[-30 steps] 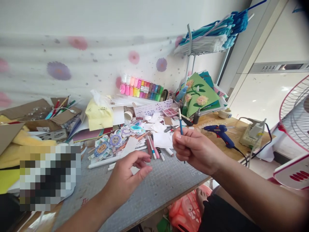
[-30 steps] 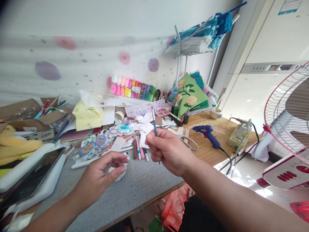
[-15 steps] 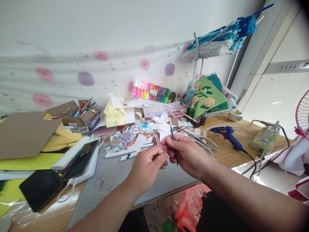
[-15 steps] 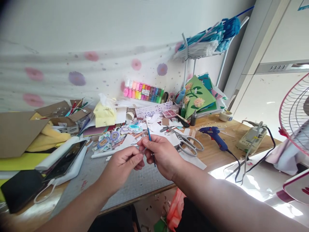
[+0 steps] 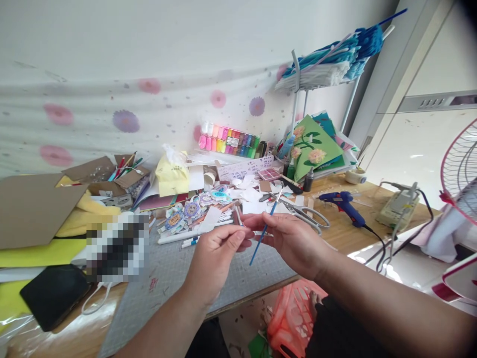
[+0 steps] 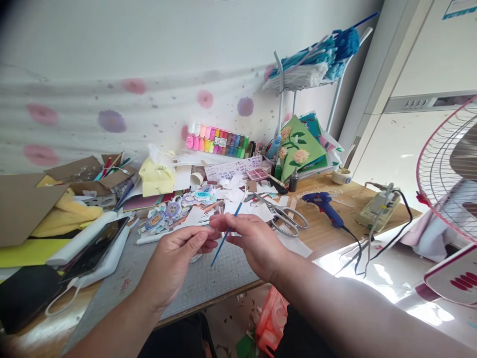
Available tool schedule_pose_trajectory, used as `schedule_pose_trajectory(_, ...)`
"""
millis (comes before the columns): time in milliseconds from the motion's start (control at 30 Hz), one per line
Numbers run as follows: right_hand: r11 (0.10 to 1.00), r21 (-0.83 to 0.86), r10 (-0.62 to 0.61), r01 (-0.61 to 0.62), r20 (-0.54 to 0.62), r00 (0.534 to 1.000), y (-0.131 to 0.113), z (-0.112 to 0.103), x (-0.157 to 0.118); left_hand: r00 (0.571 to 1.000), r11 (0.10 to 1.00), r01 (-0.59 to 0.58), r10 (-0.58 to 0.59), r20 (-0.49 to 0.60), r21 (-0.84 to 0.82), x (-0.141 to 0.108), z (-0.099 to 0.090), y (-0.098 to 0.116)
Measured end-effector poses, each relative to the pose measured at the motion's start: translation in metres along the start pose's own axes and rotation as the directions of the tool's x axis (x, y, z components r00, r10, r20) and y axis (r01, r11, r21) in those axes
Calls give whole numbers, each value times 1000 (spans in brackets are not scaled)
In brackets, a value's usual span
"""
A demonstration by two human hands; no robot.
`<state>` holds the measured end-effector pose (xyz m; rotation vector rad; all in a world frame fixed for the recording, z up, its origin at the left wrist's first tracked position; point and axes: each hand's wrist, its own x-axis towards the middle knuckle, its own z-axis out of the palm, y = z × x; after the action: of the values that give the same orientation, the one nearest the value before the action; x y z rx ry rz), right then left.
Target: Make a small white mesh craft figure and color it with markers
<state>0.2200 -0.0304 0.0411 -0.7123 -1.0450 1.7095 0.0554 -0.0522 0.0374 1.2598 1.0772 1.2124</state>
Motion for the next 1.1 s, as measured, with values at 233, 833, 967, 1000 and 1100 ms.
schedule_pose_trajectory(233, 994, 20, 109, -110, 78, 991, 4, 3, -2, 955, 922, 246, -178, 238, -298, 3, 17, -8)
schedule_pose_trajectory(833, 964, -248, -99, 92, -18, 995, -2, 2, 13, 927, 878, 336, -245, 283, -341, -3, 9, -14)
schedule_pose_trajectory(967, 959, -277, -70, 63, -18, 997, 0, 7, 15, 914, 894, 351, -262, 309, -279, -2, 0, -11)
schedule_pose_trajectory(1000, 956, -286, -66, 58, -19, 998, 0, 8, 16, 911, 896, 356, -271, 310, -265, -1, -2, -10)
schedule_pose_trajectory(1100, 945, -325, -56, 47, -20, 998, 2, 10, 19, 906, 893, 382, -311, 286, -240, 1, -5, -9)
